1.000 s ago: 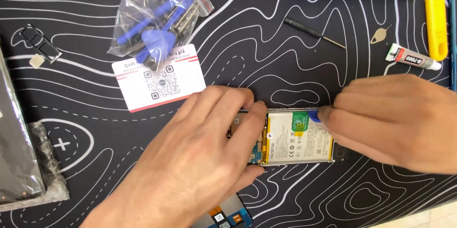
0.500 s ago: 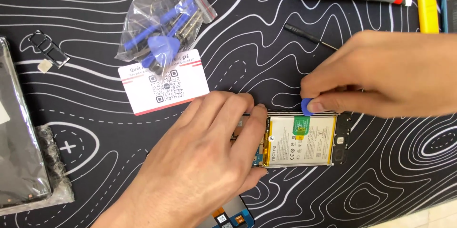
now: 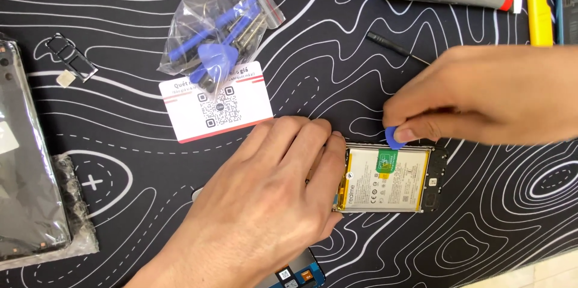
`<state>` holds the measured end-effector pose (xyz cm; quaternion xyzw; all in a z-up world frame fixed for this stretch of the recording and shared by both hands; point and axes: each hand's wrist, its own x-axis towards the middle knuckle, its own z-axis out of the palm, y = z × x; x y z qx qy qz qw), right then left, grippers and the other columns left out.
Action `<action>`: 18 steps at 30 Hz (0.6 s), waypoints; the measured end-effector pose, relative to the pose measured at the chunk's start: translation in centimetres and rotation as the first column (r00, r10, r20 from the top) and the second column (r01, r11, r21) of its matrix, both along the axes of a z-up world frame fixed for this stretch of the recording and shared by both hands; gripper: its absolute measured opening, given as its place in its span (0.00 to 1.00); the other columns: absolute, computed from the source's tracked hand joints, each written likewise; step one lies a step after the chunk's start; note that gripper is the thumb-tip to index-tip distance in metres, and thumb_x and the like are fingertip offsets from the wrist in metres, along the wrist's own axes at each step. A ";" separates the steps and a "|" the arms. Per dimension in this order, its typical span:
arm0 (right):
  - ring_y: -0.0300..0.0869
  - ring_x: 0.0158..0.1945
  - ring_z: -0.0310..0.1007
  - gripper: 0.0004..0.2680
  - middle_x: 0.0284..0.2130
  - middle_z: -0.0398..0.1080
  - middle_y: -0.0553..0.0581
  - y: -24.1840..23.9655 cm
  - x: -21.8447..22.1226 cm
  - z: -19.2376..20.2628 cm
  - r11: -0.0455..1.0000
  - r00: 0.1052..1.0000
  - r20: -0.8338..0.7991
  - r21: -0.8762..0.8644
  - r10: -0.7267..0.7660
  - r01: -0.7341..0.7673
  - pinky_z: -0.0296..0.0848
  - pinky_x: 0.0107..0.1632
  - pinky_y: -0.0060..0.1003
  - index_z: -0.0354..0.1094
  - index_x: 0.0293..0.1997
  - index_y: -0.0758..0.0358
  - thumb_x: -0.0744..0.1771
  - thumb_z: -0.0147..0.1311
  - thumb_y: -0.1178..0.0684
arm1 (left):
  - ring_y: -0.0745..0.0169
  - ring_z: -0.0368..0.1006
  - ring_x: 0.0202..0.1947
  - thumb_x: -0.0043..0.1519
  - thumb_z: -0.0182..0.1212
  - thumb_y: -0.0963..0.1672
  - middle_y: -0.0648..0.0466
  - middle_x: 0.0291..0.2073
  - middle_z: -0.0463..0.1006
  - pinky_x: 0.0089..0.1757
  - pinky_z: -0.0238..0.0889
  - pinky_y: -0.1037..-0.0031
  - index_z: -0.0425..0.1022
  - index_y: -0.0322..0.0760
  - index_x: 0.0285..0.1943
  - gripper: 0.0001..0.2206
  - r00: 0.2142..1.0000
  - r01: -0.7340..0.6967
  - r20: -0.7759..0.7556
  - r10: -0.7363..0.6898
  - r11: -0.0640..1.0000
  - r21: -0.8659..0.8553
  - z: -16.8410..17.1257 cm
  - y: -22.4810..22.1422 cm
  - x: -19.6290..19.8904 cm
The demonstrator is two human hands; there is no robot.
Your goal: Disassembling internal components of a smartphone, including prying out the battery and removing motherboard screws.
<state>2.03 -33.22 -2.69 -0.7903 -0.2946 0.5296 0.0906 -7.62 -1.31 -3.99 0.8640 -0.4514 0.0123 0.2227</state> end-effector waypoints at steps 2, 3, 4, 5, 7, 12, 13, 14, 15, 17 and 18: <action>0.34 0.22 0.79 0.12 0.23 0.81 0.36 -0.4 -1.9 0.2 0.985 0.991 0.129 0.174 -0.035 0.013 0.83 0.30 0.34 0.82 0.37 0.39 0.74 0.57 0.35 | 0.44 0.74 0.53 0.57 0.85 0.53 0.41 0.57 0.79 0.52 0.72 0.58 0.79 0.25 0.65 0.34 1.000 -0.006 -0.029 0.005 1.000 -0.016 -0.1 0.0 0.1; 0.34 0.20 0.81 0.10 0.23 0.82 0.36 -0.7 -3.0 0.2 0.940 0.965 0.242 0.340 -0.097 0.009 0.87 0.25 0.33 0.84 0.42 0.41 0.72 0.56 0.37 | 0.45 0.73 0.52 0.56 0.87 0.53 0.41 0.57 0.78 0.51 0.72 0.58 0.79 0.25 0.65 0.35 0.998 -0.007 -0.064 0.005 0.999 -0.034 -0.1 -0.1 0.0; 0.34 0.20 0.81 0.10 0.23 0.82 0.36 -0.9 -4.3 0.3 0.941 0.966 0.242 0.338 -0.096 0.009 0.87 0.25 0.33 0.84 0.42 0.41 0.72 0.56 0.37 | 0.45 0.73 0.52 0.56 0.87 0.53 0.41 0.57 0.78 0.51 0.72 0.58 0.79 0.25 0.65 0.35 0.998 -0.007 -0.065 0.005 0.999 -0.036 -0.1 -0.1 0.1; 0.40 0.23 0.73 0.10 0.25 0.72 0.43 -1.1 -5.5 0.3 0.902 0.837 0.547 0.350 0.021 -0.252 0.76 0.24 0.39 0.79 0.45 0.50 0.74 0.53 0.41 | 0.45 0.73 0.52 0.56 0.86 0.51 0.42 0.56 0.78 0.50 0.71 0.58 0.79 0.25 0.64 0.33 0.998 -0.005 -0.065 0.003 0.999 -0.041 -0.1 0.0 0.1; 0.45 0.26 0.65 0.10 0.27 0.61 0.51 -1.0 -7.0 0.2 0.822 0.601 0.794 0.279 0.093 -0.496 0.64 0.22 0.45 0.74 0.49 0.59 0.76 0.49 0.46 | 0.46 0.73 0.51 0.57 0.86 0.50 0.42 0.56 0.78 0.49 0.71 0.59 0.79 0.25 0.63 0.31 0.998 -0.007 -0.066 0.004 0.999 -0.044 -0.1 0.0 0.1; 0.43 0.26 0.71 0.09 0.27 0.69 0.45 -1.2 -7.5 -0.3 0.902 0.831 0.537 0.416 -0.144 -0.113 0.73 0.30 0.40 0.74 0.45 0.48 0.75 0.49 0.41 | 0.44 0.73 0.53 0.55 0.89 0.55 0.41 0.58 0.77 0.52 0.71 0.57 0.77 0.24 0.65 0.39 0.998 0.019 -0.062 -0.020 1.000 -0.023 0.1 0.1 0.1; 0.43 0.26 0.71 0.09 0.27 0.69 0.45 -1.4 -6.9 -0.3 0.903 0.829 0.540 0.416 -0.149 -0.109 0.73 0.30 0.40 0.74 0.45 0.48 0.75 0.49 0.41 | 0.44 0.73 0.53 0.55 0.89 0.55 0.41 0.58 0.77 0.52 0.71 0.57 0.77 0.24 0.65 0.39 0.998 0.025 -0.058 -0.026 0.999 -0.023 0.1 0.1 0.2; 0.43 0.24 0.72 0.10 0.25 0.71 0.44 -1.5 -6.2 -0.2 0.939 0.886 0.439 0.345 -0.146 -0.016 0.78 0.30 0.40 0.74 0.42 0.45 0.75 0.50 0.39 | 0.44 0.73 0.54 0.55 0.89 0.56 0.41 0.58 0.77 0.53 0.72 0.57 0.77 0.24 0.66 0.40 0.998 0.030 -0.051 -0.030 1.000 -0.005 0.2 0.1 0.2; 0.44 0.23 0.73 0.12 0.23 0.73 0.43 -1.6 -5.6 -0.2 0.964 0.931 0.332 0.258 -0.152 0.066 0.82 0.31 0.40 0.74 0.38 0.43 0.75 0.51 0.36 | 0.43 0.73 0.55 0.54 0.90 0.58 0.40 0.59 0.77 0.53 0.72 0.58 0.77 0.24 0.66 0.42 0.998 0.033 -0.044 -0.033 0.999 0.011 0.3 0.2 0.2; 0.43 0.23 0.69 0.13 0.23 0.70 0.43 -1.1 -4.1 0.1 0.958 0.955 0.261 0.278 -0.143 0.068 0.79 0.31 0.38 0.74 0.36 0.45 0.75 0.52 0.37 | 0.45 0.73 0.53 0.54 0.90 0.59 0.41 0.58 0.77 0.51 0.72 0.58 0.77 0.25 0.66 0.43 1.000 0.030 -0.009 -0.030 0.999 0.017 0.2 0.1 0.2; 0.42 0.24 0.65 0.15 0.22 0.67 0.43 -0.8 -3.3 0.2 0.952 0.974 0.185 0.299 -0.128 0.068 0.77 0.32 0.37 0.73 0.34 0.47 0.76 0.54 0.37 | 0.46 0.72 0.51 0.53 0.91 0.61 0.42 0.57 0.77 0.50 0.71 0.59 0.77 0.26 0.66 0.44 0.999 0.023 0.022 -0.023 0.999 0.023 0.1 0.2 0.2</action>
